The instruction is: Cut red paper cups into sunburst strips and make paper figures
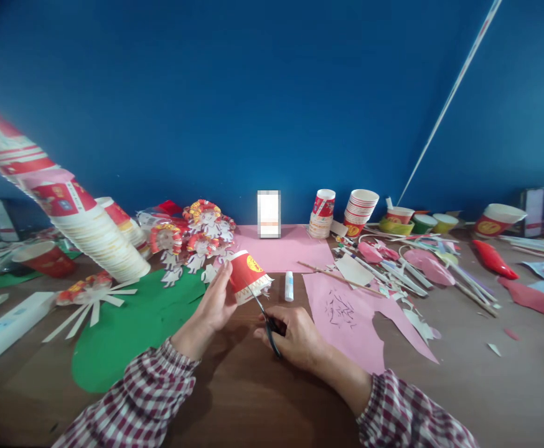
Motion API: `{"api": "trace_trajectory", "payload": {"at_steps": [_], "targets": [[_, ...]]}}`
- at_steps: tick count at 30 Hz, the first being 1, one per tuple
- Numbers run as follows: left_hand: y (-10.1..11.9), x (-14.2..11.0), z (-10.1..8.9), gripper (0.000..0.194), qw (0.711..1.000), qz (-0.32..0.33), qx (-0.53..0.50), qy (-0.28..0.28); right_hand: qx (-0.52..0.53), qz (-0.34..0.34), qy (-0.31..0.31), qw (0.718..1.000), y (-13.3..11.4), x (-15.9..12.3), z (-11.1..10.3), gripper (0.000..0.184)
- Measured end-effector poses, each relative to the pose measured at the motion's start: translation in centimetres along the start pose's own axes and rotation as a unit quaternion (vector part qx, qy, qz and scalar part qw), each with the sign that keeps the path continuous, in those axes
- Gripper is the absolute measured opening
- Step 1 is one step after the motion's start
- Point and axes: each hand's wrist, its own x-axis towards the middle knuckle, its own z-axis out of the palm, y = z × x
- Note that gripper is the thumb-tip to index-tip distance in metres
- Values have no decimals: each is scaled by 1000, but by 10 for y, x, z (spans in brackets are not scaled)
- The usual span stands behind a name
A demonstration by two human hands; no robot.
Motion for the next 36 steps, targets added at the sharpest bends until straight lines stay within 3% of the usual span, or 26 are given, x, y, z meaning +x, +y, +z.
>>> {"api": "trace_trajectory", "payload": {"at_steps": [15,27,36], "targets": [[0,2,0,41,1000,1,-6,-1,9,1,-2,1000,0,0,0,29],[4,0,5,48,1000,9,-3,29,30,23,5,999,9,0,5,29],[5,3,0,39,999,26,30,8,68,44,-2,997,4,2,4,31]]}}
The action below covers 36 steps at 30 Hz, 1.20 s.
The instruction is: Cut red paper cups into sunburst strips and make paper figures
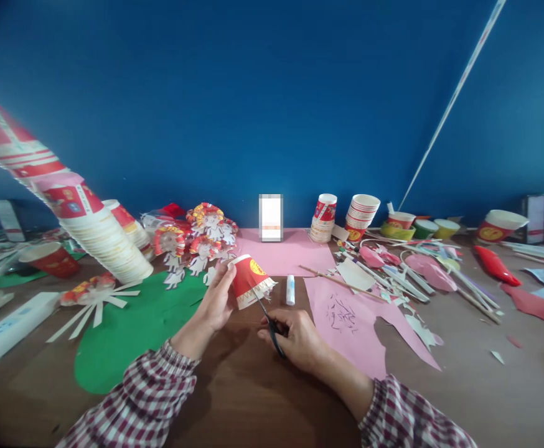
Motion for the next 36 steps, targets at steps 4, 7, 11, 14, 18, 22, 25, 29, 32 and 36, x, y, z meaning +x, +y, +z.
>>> {"api": "trace_trajectory", "payload": {"at_steps": [4,7,11,14,18,22,25,29,32,36], "targets": [[-4,1,-2,34,999,23,38,-29,10,2,1,1000,-2,-1,-1,32],[-7,0,-2,32,996,50,61,-33,15,0,0,1000,-3,-1,-2,33],[-10,-1,-2,33,996,50,70,-35,14,-9,3,1000,-1,0,-2,33],[-11,0,-3,31,996,51,68,-36,13,-5,3,1000,0,0,-1,34],[-11,0,-3,30,996,53,66,-37,14,6,4,1000,1,0,-1,32],[-11,-1,-2,34,996,54,68,-29,7,1,7,1000,-1,0,-1,30],[-10,-1,-2,35,996,55,71,-30,5,1,10,1000,-3,-1,-1,31],[-11,0,-2,35,997,47,60,-27,28,11,8,1000,-5,-2,0,31],[-11,1,-2,34,997,43,67,-22,43,18,9,999,-4,-1,1,31],[-10,-1,-2,32,993,55,96,-35,54,15,-1,998,2,0,1,31]]}}
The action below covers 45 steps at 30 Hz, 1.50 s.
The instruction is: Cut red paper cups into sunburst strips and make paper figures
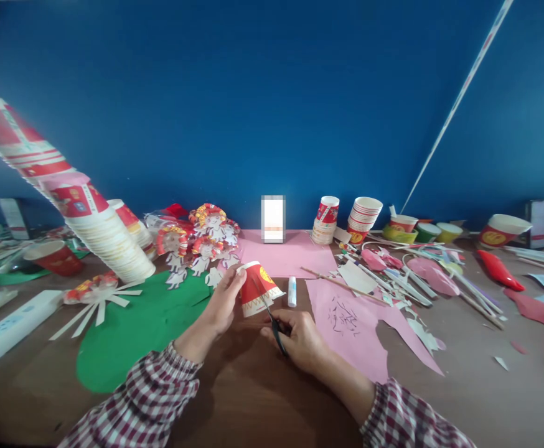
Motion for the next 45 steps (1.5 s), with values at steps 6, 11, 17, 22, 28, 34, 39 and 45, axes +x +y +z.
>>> {"api": "trace_trajectory", "payload": {"at_steps": [6,11,17,22,28,34,39,45], "targets": [[1,-3,2,32,999,6,39,-19,4,-3,-2,1000,5,0,0,27],[1,-4,3,31,999,-4,37,-20,-18,-25,8,999,-2,1,-2,28],[0,-4,2,33,998,5,53,-19,-26,-42,19,999,-4,1,-2,31],[0,-4,2,35,999,-2,46,-19,-24,-33,11,999,-1,-1,0,30],[3,-3,3,40,999,-30,35,-19,4,-22,4,1000,0,0,-1,29],[5,-5,1,45,996,-77,42,-4,21,-18,3,1000,-2,3,-3,33],[5,-4,1,46,996,-66,61,-6,51,7,-12,999,-3,2,-2,35],[4,-5,1,42,995,-77,57,-6,79,30,-17,996,-5,2,-1,40]]}}
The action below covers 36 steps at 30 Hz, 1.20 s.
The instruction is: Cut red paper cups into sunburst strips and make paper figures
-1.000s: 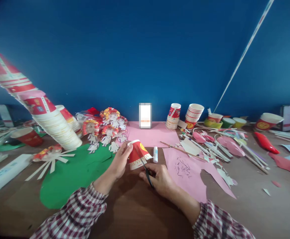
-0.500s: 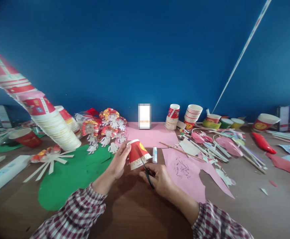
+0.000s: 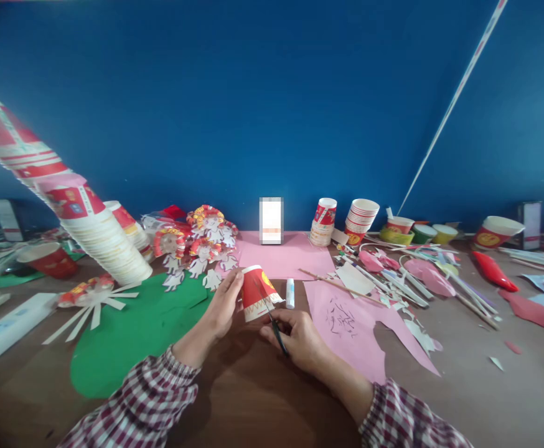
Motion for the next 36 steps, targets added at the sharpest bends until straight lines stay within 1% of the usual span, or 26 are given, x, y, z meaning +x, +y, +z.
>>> {"api": "trace_trajectory", "payload": {"at_steps": [5,10,13,17,21,26,29,33,36], "targets": [[-2,1,0,40,1000,-1,8,-1,11,-8,-10,1000,-4,0,-2,43],[-6,3,-2,36,997,46,65,-13,8,-7,-3,1000,-5,1,-2,46],[-9,4,-2,34,996,54,69,-15,9,-9,3,1000,-2,2,-2,45],[-9,4,-1,33,997,56,51,-13,6,-1,14,1000,-4,2,-1,44],[-9,4,0,33,998,52,27,-13,12,11,14,1000,-8,1,0,47],[-8,4,0,34,998,55,35,-12,-2,16,30,999,-7,1,0,46],[-7,3,0,33,997,60,39,-13,-6,8,36,999,-3,1,0,44],[-7,3,0,32,998,52,38,-14,-9,-18,30,999,-1,1,-1,41],[-6,4,0,32,998,49,39,-11,-11,-23,30,999,-1,1,-1,39]]}}
